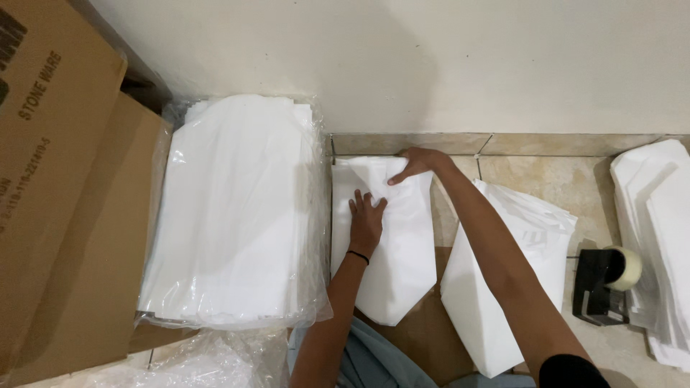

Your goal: The person folds white cloth bags by hand on a piece of cardboard on the floor, using a tape dispenser to secure the folds, and then places the folded bag into a clear plastic sleeve.

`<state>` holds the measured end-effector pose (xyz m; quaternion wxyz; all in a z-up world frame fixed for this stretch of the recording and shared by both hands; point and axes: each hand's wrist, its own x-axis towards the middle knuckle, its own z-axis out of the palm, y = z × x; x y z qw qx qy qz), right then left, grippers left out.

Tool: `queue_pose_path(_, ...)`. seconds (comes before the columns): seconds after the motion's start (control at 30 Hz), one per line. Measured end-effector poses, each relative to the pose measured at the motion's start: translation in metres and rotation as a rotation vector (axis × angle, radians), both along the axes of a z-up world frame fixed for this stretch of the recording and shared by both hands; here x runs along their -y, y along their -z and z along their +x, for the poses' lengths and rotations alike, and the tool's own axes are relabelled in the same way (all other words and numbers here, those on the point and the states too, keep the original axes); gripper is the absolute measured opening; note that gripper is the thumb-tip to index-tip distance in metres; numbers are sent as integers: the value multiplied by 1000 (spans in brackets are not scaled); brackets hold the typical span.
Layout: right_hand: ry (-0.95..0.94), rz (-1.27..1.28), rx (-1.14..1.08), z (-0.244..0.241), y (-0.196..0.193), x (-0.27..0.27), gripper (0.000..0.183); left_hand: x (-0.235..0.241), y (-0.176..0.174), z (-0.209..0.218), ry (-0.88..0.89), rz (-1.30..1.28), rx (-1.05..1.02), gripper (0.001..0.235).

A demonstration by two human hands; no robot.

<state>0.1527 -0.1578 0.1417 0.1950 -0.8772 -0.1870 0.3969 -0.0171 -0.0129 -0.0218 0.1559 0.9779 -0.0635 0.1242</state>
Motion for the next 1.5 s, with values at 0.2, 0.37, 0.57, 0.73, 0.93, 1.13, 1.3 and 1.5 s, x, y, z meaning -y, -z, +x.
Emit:
queue_pose_path(0.2, -84, -134, 267, -4, 18, -11, 116, -2, 9, 4, 6, -100, -24, 29)
queue_pose_path(0.37, -51, -117, 391, -12, 29, 17, 80, 3, -28, -4, 12, -90, -58, 42)
queue_pose_path(0.57, 113, 194, 429, -80, -95, 92, 53, 31, -100, -29, 160, -256, 586, 48)
queue_pose_path(0.73, 246, 302, 574, -122, -202, 188, 47, 82, -125, -34, 135, -372, 854, 46)
queue_pose_path(0.93, 295, 42, 1101, -141, -275, 299, 41, 161, -201, -28, 571, -513, 642, 7)
queue_pose_path(1.13, 256, -242, 1814, -144, -229, 339, 34, 245, -155, 31, 561, -191, -236, 112)
queue_pose_path(1.3, 396, -137, 1952, -157, -208, 353, 25, 273, -114, 42, 338, -344, -111, 100)
queue_pose_path(1.5, 516, -131, 1870, -167, -261, 413, 43, 254, -65, 96, -16, -775, -69, 64)
